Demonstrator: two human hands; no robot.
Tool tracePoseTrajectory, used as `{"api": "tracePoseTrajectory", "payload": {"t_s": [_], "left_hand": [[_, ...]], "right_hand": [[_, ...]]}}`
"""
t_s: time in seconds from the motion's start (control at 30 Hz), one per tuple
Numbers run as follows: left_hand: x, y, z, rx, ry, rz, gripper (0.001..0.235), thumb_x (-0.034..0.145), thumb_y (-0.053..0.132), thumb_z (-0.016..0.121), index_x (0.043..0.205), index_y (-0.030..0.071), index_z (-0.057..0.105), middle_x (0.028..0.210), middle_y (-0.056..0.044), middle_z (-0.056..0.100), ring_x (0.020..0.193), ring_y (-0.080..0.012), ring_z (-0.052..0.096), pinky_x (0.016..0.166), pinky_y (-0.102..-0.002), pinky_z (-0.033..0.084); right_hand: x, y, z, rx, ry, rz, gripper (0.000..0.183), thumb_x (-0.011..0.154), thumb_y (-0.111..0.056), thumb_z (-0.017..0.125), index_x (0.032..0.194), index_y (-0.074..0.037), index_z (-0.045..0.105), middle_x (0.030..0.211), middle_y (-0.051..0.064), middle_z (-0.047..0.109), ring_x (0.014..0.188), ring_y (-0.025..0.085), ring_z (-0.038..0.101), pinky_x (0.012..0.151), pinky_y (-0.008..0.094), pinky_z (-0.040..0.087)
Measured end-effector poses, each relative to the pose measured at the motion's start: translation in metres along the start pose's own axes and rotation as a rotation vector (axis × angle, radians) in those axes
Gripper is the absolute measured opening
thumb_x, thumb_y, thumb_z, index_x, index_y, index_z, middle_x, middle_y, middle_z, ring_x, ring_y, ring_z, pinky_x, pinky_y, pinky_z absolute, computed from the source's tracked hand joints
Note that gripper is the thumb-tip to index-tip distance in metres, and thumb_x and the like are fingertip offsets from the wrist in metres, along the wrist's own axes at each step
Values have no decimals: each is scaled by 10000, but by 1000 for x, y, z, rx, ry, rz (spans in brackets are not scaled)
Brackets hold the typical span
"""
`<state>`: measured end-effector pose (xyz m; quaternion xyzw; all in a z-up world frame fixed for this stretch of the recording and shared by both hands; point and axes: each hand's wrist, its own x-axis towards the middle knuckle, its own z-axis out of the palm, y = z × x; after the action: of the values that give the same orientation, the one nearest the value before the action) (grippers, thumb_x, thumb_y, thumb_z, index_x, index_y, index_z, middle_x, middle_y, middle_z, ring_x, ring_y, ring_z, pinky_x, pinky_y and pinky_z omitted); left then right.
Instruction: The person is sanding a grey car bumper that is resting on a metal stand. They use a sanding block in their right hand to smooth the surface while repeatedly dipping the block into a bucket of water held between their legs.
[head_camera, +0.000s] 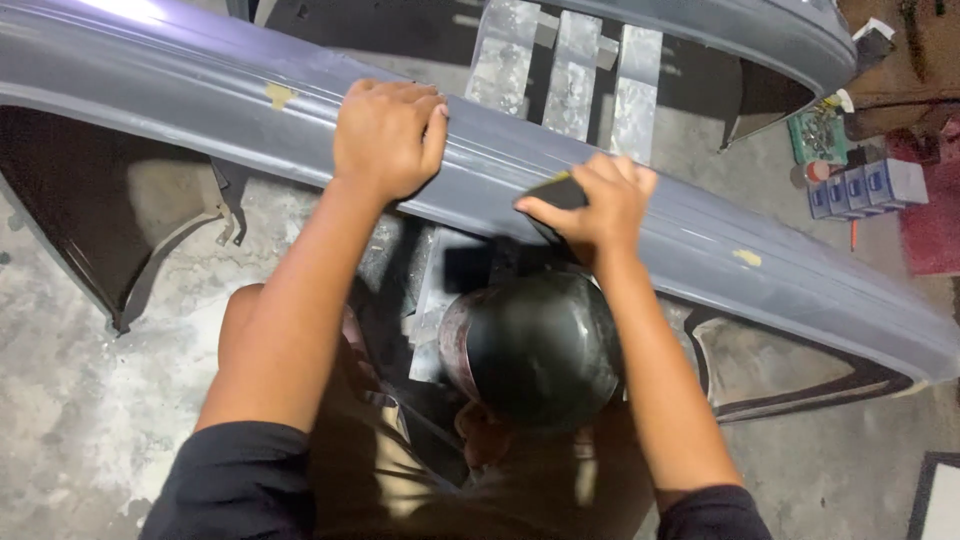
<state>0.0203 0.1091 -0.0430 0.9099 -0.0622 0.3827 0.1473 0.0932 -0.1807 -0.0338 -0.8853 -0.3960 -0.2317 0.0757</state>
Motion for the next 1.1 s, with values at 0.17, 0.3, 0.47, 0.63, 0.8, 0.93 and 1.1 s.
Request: {"api": "tracePoseTrajectory", "payload": {"t_s": [0.17, 0.3, 0.47, 0.63, 0.8, 0.93, 1.1], "left_hand": [[2, 4, -3, 26, 27, -1, 330, 1003, 205, 497, 762, 109, 700, 780, -2, 722, 691, -276, 667, 657, -420, 423], [-3, -5, 0, 26, 8, 2, 344, 1002, 234, 500, 935, 122, 818, 1006, -22, 815, 889, -261, 750, 737, -423, 470], [2, 4, -6, -8, 5, -41, 370, 1015, 213, 469, 744, 113, 701, 801, 10, 744, 710, -259, 676, 654, -416, 412], [-2, 8, -3, 31, 3, -34, 320, 998, 223, 500, 749, 129, 677, 746, -8, 698, 645, -283, 635, 649, -425, 413], [-1, -1, -4, -4, -11, -18, 341, 995, 215, 484, 878, 117, 789, 959, -17, 811, 811, -261, 733, 692, -422, 457], [0, 6, -5, 14, -5, -44, 310, 995, 220, 504, 806, 125, 731, 845, -9, 749, 714, -278, 677, 676, -421, 444], [-1, 9, -1, 44, 42, -67, 292, 992, 227, 526, 760, 140, 682, 708, 7, 672, 625, -253, 616, 663, -401, 421]], "right_hand": [[26, -41, -6, 69, 46, 7, 570, 741, -784, 788, 818, -220, 756, 858, -50, 626, 888, 214, 537, 889, 415, 268], [45, -65, 3, 160, 16, 12, 690, 688, -786, 826, 698, -148, 562, 764, -25, 493, 794, 239, 449, 766, 413, 260], [-3, 5, -2, 25, 54, 17, 722, 704, -849, 814, 693, -192, 515, 795, -82, 452, 798, 178, 440, 787, 370, 230], [18, -38, 0, 48, 53, 37, 680, 708, -829, 801, 718, -185, 582, 807, -52, 512, 818, 203, 469, 805, 392, 250], [40, -60, 2, 151, 95, 10, 688, 677, -783, 824, 724, -142, 579, 748, -37, 436, 776, 218, 400, 767, 392, 248], [8, -25, -17, 76, 53, 45, 709, 713, -800, 801, 699, -148, 525, 799, -38, 482, 814, 214, 429, 790, 380, 234], [17, -44, -13, 64, 70, 73, 636, 722, -775, 803, 722, -159, 644, 822, -41, 541, 826, 204, 448, 811, 389, 249]]}}
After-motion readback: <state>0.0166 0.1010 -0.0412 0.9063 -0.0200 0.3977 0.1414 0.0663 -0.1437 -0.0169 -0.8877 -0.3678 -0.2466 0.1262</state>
